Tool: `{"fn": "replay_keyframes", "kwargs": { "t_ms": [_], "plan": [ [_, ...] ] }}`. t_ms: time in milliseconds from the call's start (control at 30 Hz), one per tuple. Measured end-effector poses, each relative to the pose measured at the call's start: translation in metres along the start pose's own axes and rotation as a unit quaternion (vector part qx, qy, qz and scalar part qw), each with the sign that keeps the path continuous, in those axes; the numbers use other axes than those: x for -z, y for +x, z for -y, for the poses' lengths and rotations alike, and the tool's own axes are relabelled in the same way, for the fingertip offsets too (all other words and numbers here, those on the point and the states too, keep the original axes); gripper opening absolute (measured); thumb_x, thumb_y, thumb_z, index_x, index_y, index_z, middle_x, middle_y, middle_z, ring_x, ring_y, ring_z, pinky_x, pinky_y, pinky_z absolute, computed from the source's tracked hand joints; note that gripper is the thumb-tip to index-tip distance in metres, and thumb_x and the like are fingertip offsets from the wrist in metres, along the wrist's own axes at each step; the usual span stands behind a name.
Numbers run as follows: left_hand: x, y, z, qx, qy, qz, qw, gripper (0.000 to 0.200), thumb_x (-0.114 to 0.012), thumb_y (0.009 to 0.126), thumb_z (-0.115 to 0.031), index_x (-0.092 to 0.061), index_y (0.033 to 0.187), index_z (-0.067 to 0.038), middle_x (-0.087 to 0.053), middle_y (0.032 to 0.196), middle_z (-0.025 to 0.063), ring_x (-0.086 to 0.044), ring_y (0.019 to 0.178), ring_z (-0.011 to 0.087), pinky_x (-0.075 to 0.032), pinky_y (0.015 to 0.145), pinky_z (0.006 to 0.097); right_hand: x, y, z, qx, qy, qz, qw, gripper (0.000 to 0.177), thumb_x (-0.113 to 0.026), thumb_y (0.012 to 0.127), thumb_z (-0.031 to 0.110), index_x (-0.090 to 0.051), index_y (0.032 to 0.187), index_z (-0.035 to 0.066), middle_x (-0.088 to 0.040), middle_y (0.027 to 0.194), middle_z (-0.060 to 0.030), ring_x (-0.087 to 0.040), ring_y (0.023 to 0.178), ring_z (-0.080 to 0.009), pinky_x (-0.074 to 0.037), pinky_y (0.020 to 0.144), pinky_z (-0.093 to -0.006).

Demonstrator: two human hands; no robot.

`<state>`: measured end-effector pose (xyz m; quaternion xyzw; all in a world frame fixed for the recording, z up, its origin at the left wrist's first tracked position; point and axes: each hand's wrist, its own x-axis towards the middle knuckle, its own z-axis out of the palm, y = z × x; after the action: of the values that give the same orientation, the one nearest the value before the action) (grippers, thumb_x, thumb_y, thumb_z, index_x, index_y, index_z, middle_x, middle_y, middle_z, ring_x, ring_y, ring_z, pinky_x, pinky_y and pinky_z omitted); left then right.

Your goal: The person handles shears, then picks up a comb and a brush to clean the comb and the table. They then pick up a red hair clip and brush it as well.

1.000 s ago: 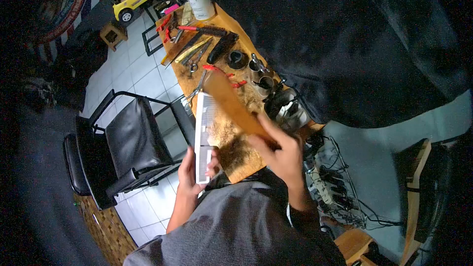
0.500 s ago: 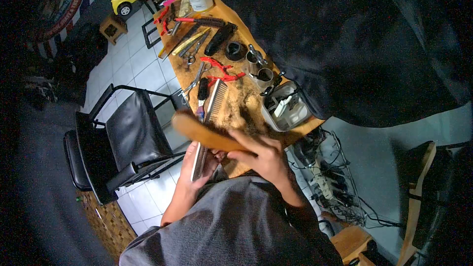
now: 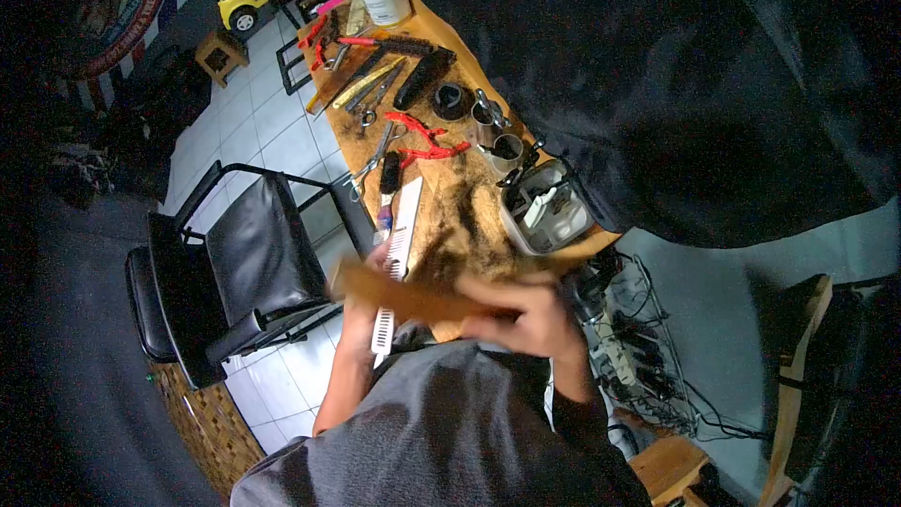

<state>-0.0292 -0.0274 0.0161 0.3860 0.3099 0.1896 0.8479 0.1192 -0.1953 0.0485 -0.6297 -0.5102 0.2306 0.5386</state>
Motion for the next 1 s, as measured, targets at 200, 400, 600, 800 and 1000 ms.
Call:
{"fn": "replay_keyframes", "kwargs": {
  "t_ms": [200, 400, 600, 800, 1000],
  "plan": [
    [0.009, -0.002, -0.001, -0.044, 0.073, 0.067, 0.994, 0.039, -0.047, 0.097, -0.021, -0.044, 0.13, -0.002, -0.057, 0.092, 0.0002, -0.052, 0.07, 0.0062, -0.042, 0.06, 0.0201, -0.03, 0.0, -0.01, 0.06, 0.017, 0.085, 0.994, 0.047, -0.08, 0.069, 0.02, -0.066, 0.112, 0.006, -0.069, 0.095, -0.0142, -0.067, 0.074, -0.0197, -0.052, 0.069, -0.0294],
    [0.002, -0.025, -0.005, -0.088, 0.232, 0.134, 0.959, 0.032, -0.048, 0.096, -0.026, -0.05, 0.114, 0.001, -0.055, 0.079, -0.001, -0.048, 0.06, 0.0049, -0.038, 0.053, 0.0191, -0.021, 0.007, -0.013, -0.095, -0.024, -0.225, 0.969, 0.046, -0.077, 0.074, 0.014, -0.061, 0.113, -0.005, -0.067, 0.101, -0.0177, -0.067, 0.086, -0.0166, -0.051, 0.076, -0.0292],
    [0.029, -0.016, 0.006, -0.054, 0.128, 0.152, 0.979, 0.019, -0.048, 0.096, -0.017, -0.051, 0.108, -0.002, -0.057, 0.089, 0.0005, -0.052, 0.076, 0.0061, -0.043, 0.068, 0.0212, -0.014, 0.01, -0.001, -0.093, 0.042, -0.32, 0.942, 0.043, -0.07, 0.081, 0.008, -0.055, 0.116, -0.011, -0.067, 0.101, -0.0189, -0.064, 0.088, -0.0183, -0.049, 0.081, -0.0285],
    [-0.002, -0.002, -0.005, -0.102, 0.054, -0.013, 0.993, 0.033, -0.05, 0.095, -0.024, -0.051, 0.117, 0.0, -0.058, 0.08, 0.0026, -0.052, 0.061, 0.0077, -0.043, 0.054, 0.0211, -0.011, -0.001, 0.002, 0.031, 0.011, 0.093, 0.995, 0.047, -0.079, 0.071, 0.023, -0.065, 0.113, 0.005, -0.067, 0.102, -0.014, -0.066, 0.092, -0.0204, -0.05, 0.082, -0.0307],
    [0.013, -0.008, -0.001, -0.002, -0.104, 0.027, 0.994, 0.039, -0.055, 0.092, -0.026, -0.048, 0.123, -0.003, -0.061, 0.1, 0.0079, -0.061, 0.089, 0.0138, -0.052, 0.074, 0.0282, -0.022, -0.001, -0.001, -0.069, -0.048, 0.062, 0.995, 0.047, -0.076, 0.074, 0.024, -0.063, 0.118, 0.011, -0.066, 0.081, -0.0169, -0.065, 0.069, -0.0214, -0.049, 0.062, -0.0322]
  ]
}}
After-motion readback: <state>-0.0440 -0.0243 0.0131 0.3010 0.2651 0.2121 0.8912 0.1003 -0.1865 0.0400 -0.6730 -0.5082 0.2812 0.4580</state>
